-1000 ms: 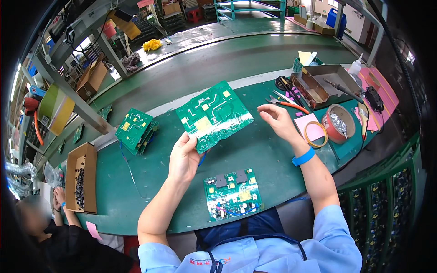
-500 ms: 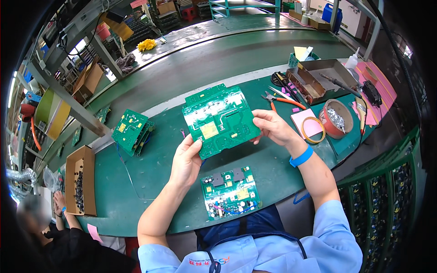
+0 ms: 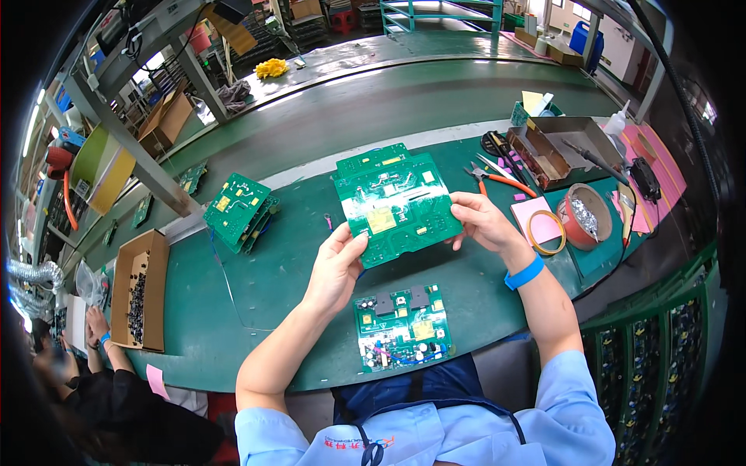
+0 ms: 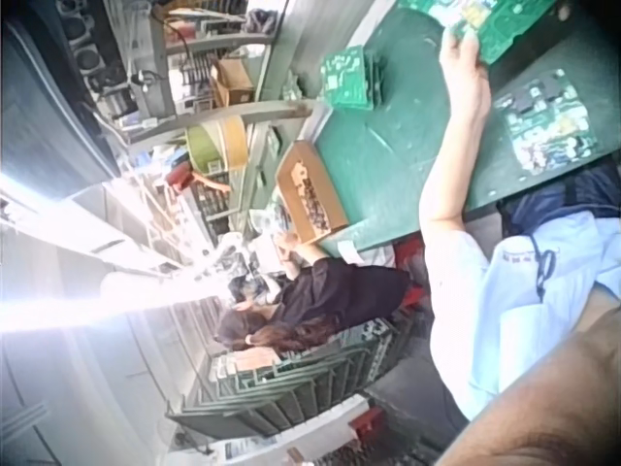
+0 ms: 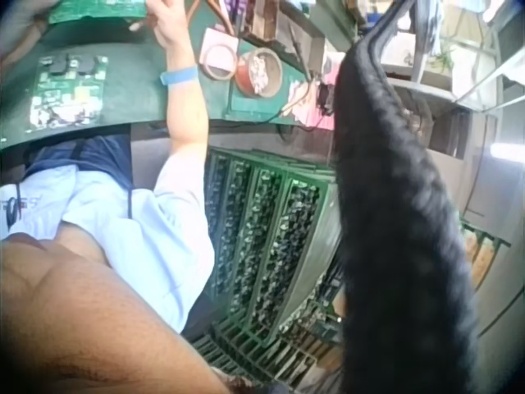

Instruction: The person uses a soldering iron to attach wires to green circuit boards on a workbench. They then use pliers to trim excess wire and inspect the boards, stacking them as they finish. The person handles multiple boards sequentially, performing soldering and trimming operations on each.

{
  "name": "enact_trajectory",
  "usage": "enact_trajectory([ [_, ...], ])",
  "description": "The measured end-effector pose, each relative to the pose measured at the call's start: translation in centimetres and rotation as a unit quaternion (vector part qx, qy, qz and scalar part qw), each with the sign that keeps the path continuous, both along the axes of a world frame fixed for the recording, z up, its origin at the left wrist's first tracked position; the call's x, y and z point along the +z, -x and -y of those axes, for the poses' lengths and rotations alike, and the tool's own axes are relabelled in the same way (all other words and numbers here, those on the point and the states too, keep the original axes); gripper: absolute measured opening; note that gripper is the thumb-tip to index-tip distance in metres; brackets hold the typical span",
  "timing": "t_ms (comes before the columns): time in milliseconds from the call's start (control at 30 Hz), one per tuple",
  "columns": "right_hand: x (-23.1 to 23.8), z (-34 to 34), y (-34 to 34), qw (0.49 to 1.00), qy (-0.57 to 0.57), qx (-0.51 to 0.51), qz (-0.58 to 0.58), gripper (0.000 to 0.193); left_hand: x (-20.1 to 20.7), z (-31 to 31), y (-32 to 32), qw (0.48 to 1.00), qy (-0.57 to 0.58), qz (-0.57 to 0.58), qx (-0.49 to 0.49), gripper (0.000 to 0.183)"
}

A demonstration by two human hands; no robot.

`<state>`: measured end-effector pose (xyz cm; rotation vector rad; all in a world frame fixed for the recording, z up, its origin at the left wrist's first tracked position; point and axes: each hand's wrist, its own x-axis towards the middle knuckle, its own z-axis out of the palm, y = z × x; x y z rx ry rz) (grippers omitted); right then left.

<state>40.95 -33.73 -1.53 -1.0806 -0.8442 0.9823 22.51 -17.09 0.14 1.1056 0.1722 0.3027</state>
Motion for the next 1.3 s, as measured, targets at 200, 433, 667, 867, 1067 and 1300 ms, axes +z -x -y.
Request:
enact_trajectory([
  [200,-0.2,0.1,0.0,1.0,0.0,0.005,-0.002,0.032,0.3,-0.8,0.0,0.999,-0.023,-0.014,-0.032,0.029],
  [433,-0.3,-0.1,0.1,1.0,-0.008,0.029,0.006,0.031,0.9,-3.2,0.5,0.992,-0.012,-0.067,-0.104,0.03],
  [667,0.3,-0.2,0.8,0.986,-0.067,0.115,0.095,0.018,2.5,-2.6,3.8,0.793,-0.606,0.063,-0.023,0.022],
  [867,1.1,0.2,4.3,0.867,-0.009,0.122,0.483,0.01,-0.3,-1.1,6.9,0.606,-0.783,0.145,-0.005,0.028],
  [1067,1.1,0.6,5.9,0.771,-0.067,0.107,0.624,0.01,-2.2,0.3,9.0,0.579,-0.805,0.129,-0.008,0.028],
  [1300,1.3,0.9,5.8,0.764,-0.01,0.139,0.63,0.009,-3.4,0.4,8.5,0.61,-0.784,0.115,0.013,0.029],
])
